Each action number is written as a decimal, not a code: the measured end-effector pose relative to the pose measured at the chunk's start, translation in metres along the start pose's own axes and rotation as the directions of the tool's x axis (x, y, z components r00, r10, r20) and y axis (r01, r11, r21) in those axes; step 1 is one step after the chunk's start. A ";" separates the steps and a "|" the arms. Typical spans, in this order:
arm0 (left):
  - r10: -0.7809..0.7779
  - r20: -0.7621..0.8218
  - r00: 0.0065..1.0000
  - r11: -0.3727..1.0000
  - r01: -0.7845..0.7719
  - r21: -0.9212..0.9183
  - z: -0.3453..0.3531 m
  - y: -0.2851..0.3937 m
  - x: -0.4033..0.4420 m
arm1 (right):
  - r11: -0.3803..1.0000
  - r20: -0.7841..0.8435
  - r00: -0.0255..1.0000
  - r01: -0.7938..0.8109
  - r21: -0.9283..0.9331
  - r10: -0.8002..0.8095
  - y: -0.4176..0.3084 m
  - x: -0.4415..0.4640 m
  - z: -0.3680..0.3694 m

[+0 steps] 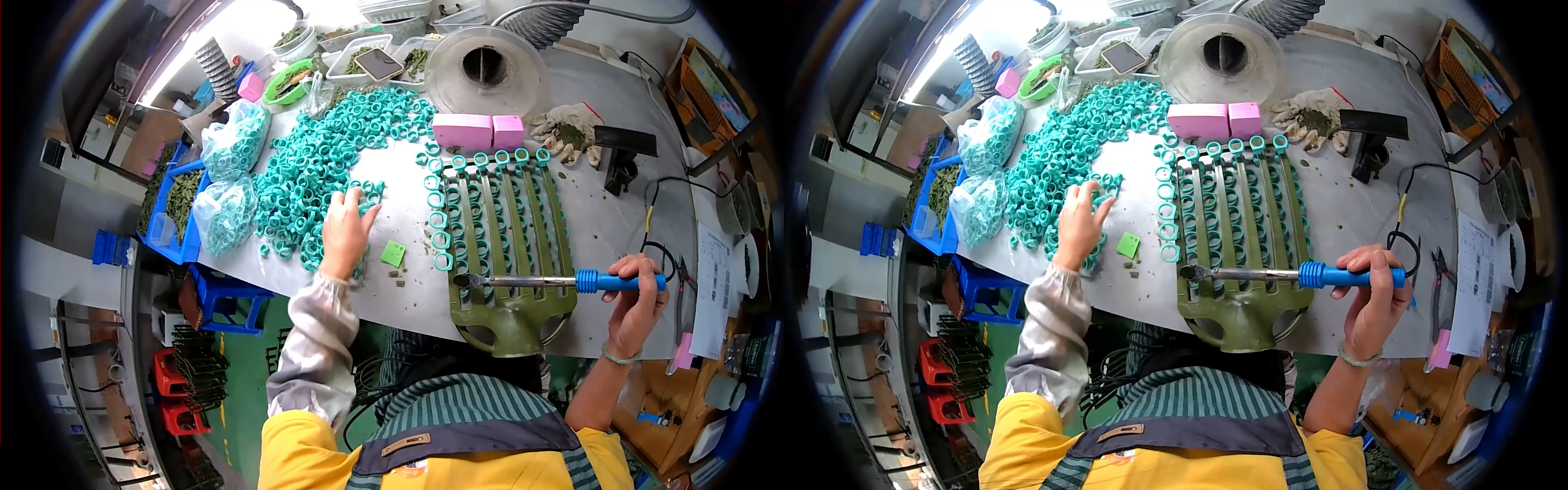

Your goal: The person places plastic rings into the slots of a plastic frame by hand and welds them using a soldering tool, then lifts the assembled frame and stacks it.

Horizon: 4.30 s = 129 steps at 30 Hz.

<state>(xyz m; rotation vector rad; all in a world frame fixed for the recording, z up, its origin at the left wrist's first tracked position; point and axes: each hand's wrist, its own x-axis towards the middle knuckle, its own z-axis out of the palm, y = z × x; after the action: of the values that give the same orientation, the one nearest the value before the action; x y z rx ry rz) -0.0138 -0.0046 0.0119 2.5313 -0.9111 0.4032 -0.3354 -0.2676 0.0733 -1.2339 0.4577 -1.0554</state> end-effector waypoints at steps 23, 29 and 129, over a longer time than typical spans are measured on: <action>0.312 0.192 0.931 0.775 -0.132 -0.618 -0.044 0.100 -0.083 | 0.998 0.057 0.998 -0.023 0.052 0.020 0.006 -0.012 0.000; 0.356 0.208 0.911 0.781 -0.169 -0.601 -0.041 0.101 -0.079 | 0.998 0.089 0.996 -0.034 0.054 0.029 0.006 -0.012 0.001; -0.093 0.304 0.948 0.668 0.286 -0.687 -0.019 0.004 0.039 | 0.996 -0.184 0.980 0.063 -0.061 -0.074 0.027 0.034 0.017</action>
<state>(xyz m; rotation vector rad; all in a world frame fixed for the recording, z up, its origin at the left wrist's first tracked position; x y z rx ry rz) 0.0101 -0.0188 0.0453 1.8991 -0.6796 -0.3137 -0.2953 -0.2882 0.0620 -1.2115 0.5952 -1.2307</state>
